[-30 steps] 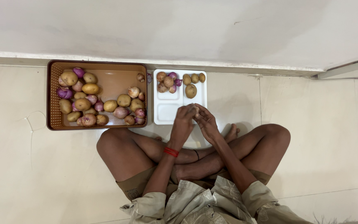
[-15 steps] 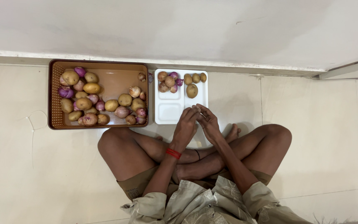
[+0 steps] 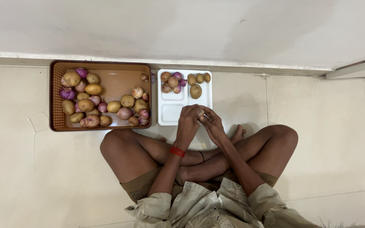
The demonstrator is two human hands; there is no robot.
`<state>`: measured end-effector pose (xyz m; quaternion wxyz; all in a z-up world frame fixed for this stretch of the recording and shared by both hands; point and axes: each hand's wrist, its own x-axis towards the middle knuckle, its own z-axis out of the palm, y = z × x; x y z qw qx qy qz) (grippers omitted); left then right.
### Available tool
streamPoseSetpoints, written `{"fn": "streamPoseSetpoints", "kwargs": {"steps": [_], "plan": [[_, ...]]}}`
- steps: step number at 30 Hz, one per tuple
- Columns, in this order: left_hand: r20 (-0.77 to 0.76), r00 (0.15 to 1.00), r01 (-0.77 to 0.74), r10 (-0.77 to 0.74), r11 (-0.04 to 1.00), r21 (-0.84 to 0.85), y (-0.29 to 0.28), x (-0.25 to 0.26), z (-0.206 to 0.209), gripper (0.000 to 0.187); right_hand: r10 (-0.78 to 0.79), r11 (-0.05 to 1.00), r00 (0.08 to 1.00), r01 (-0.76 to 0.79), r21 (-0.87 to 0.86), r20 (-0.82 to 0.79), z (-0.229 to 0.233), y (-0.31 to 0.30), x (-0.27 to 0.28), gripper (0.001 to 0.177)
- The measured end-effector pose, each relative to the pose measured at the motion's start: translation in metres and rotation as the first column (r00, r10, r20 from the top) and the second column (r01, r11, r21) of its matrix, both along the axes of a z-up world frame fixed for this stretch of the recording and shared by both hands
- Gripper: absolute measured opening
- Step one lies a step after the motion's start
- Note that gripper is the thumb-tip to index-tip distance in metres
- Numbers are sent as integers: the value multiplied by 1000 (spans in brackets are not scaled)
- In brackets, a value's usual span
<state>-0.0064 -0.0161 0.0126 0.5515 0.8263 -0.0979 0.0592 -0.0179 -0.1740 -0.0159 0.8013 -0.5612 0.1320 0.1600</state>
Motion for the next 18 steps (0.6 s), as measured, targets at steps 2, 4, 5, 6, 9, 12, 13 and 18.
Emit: {"fn": "streamPoseSetpoints", "kwargs": {"steps": [2, 4, 5, 6, 9, 12, 13, 18], "plan": [[-132, 987, -97, 90, 994, -50, 1, 2, 2, 34, -8, 1000, 1000, 8, 17, -24, -2, 1, -1, 48], [24, 1000, -14, 15, 1000, -23, 2, -3, 4, 38, -10, 1000, 1000, 11, 24, -22, -6, 1, -1, 50], [100, 995, 26, -25, 1000, -4, 3, -8, 5, 41, -11, 1000, 1000, 11, 24, -8, -8, -1, -1, 52], [153, 987, 40, -47, 998, 51, 3, -11, 6, 43, -11, 1000, 1000, 11, 24, 5, -9, -2, -1, 55], [194, 979, 47, -66, 994, 100, 3, -10, 5, 42, 3, 1000, 1000, -4, 31, 25, -13, -5, 0, 57], [-13, 999, -32, 31, 999, -39, 1, 0, 2, 30, 18, 999, 1000, -17, 36, -16, -14, -4, -1, 48], [-90, 994, -73, 69, 996, -52, 1, 1, 2, 30, 13, 999, 1000, -12, 53, -18, -14, -3, -1, 48], [167, 985, 31, -39, 998, 47, 3, -10, 4, 42, -16, 998, 1000, 17, 59, -18, -9, -2, 1, 53]]}}
